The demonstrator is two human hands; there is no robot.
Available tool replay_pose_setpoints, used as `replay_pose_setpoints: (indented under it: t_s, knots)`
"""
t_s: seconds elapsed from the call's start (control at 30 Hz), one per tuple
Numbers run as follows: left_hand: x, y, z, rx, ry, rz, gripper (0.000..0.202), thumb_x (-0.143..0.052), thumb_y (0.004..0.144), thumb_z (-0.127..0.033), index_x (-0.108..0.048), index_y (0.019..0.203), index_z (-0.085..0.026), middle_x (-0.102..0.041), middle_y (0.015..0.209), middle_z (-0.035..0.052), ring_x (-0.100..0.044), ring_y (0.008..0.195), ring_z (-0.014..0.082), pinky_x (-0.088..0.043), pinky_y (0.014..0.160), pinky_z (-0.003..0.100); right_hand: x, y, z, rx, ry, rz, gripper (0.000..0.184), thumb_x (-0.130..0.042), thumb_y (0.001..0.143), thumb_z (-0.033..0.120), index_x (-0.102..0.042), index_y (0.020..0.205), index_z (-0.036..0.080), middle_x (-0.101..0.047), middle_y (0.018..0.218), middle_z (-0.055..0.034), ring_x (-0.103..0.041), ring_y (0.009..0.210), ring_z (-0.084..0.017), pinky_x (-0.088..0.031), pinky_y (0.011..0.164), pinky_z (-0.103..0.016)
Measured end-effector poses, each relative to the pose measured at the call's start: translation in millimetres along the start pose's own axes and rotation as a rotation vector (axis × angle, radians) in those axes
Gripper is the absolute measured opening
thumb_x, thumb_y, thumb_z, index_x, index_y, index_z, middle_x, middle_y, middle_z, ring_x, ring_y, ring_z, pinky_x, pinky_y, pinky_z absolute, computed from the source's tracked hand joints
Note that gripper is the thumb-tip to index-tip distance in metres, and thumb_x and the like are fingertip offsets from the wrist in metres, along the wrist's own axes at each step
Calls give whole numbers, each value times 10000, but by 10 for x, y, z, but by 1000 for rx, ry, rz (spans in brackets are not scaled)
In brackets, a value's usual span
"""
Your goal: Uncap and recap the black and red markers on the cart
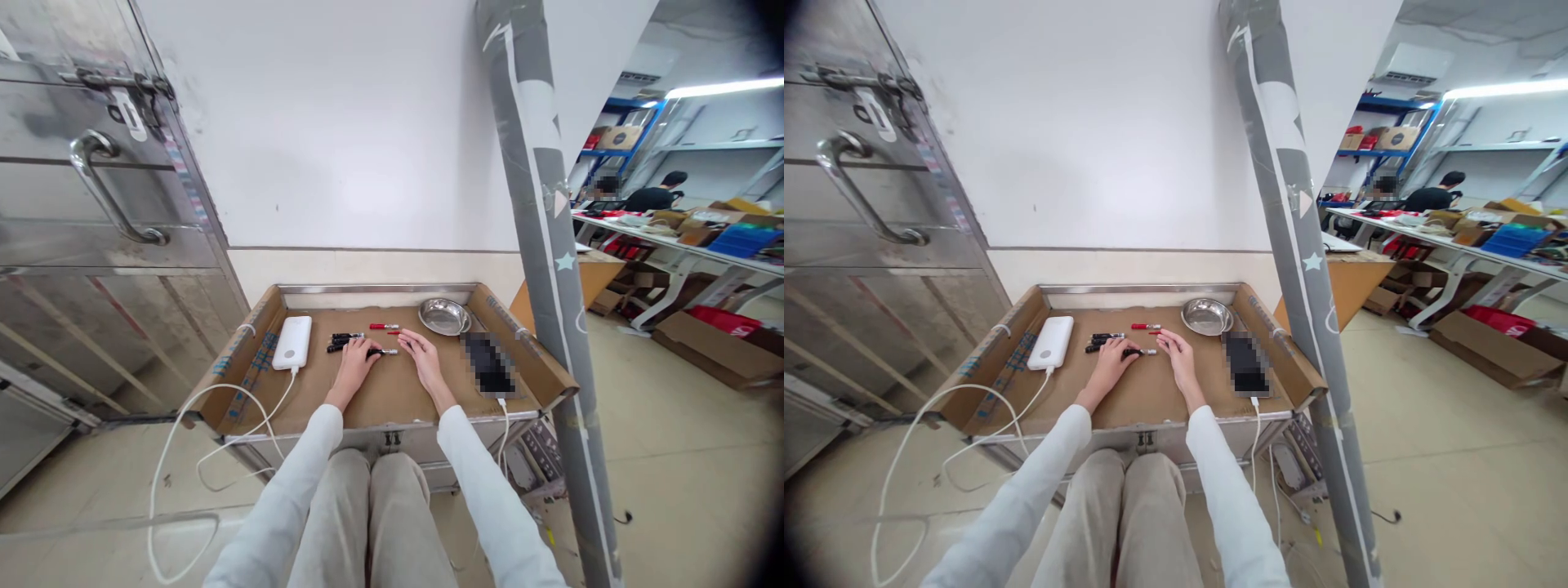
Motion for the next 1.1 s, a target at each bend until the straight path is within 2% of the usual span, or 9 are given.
replay_pose_setpoints:
  t_s: [0.1, 0.2, 0.33, 0.4, 0.47, 0.57, 0.67, 0.87, 1.1]
  knots:
    - [-79, 183, -102, -59, 125, -48, 138, -544, 875, -220, -611, 994, -195, -587, 1029, 85, -499, 1005, 244, -401, 897, 403, -107, -22, 93, 144, -298, 62, 302, -516, 876, 391, -672, 1054, 204, -683, 1081, -91, -648, 996, -204, -471, 979, -424]
    - [-112, 298, -144, -98, 132, -77, 175, -497, 878, -142, -582, 1027, -176, -551, 1044, 92, -503, 984, 228, -424, 899, 393, -329, -80, 124, 286, -587, 239, 335, -400, 918, 250, -626, 1165, 229, -641, 1191, -81, -607, 1089, -189, -444, 1008, -399]
    - [-45, 241, -121, -95, 38, -138, 264, -386, 880, -62, -543, 1069, -160, -533, 1053, 101, -507, 999, 222, -435, 922, 405, -493, -171, 81, 366, -822, 406, 440, -351, 903, 139, -537, 1290, 239, -575, 1299, -72, -527, 1208, -174, -396, 1056, -382]
    - [24, 120, -99, -90, -25, -178, 317, -344, 869, -32, -521, 1102, -153, -529, 1063, 106, -504, 1046, 222, -425, 956, 413, -476, -203, 87, 365, -862, 408, 457, -358, 911, 151, -470, 1346, 238, -528, 1353, -70, -486, 1250, -170, -373, 1076, -382]
    - [63, -22, -90, -99, -94, -161, 348, -342, 853, -19, -506, 1127, -158, -527, 1089, 104, -510, 1077, 212, -425, 974, 400, -420, -229, 119, 357, -882, 371, 443, -364, 927, 193, -434, 1363, 233, -511, 1366, -76, -475, 1255, -176, -368, 1076, -390]
    - [66, -201, -106, -120, -146, -69, 299, -351, 879, -70, -524, 1101, -172, -542, 1083, 95, -538, 1053, 205, -444, 960, 393, -327, -269, 212, 384, -907, 281, 392, -332, 939, 199, -474, 1303, 221, -553, 1288, -87, -495, 1207, -179, -380, 1053, -391]
    - [73, -286, -116, -108, -153, -32, 284, -359, 888, -98, -541, 1088, -184, -546, 1075, 92, -550, 1036, 206, -456, 944, 392, -283, -312, 281, 415, -971, 227, 348, -325, 920, 157, -541, 1190, 195, -589, 1151, -98, -519, 1108, -197, -410, 999, -395]
    - [47, -287, -172, -124, -213, 15, 258, -383, 862, -72, -569, 1001, -184, -571, 1006, 71, -582, 966, 180, -473, 919, 357, -323, -388, 321, 410, -1093, 230, 210, -424, 891, 166, -605, 992, 205, -586, 991, -81, -524, 967, -216, -437, 906, -382]
    - [-8, -159, -164, -51, -276, -49, 182, -447, 864, -110, -593, 957, -169, -635, 962, 75, -614, 908, 180, -499, 863, 347, -490, -498, 351, 407, -1097, 365, 135, -527, 889, 272, -597, 991, 217, -591, 928, -39, -541, 893, -183, -445, 843, -320]
Point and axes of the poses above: each hand's wrist, its own y-axis towards the middle knuckle, its own x-axis out of the back of the hand, z = x × y, the point moved 7 cm from there along y, towards the middle knuckle
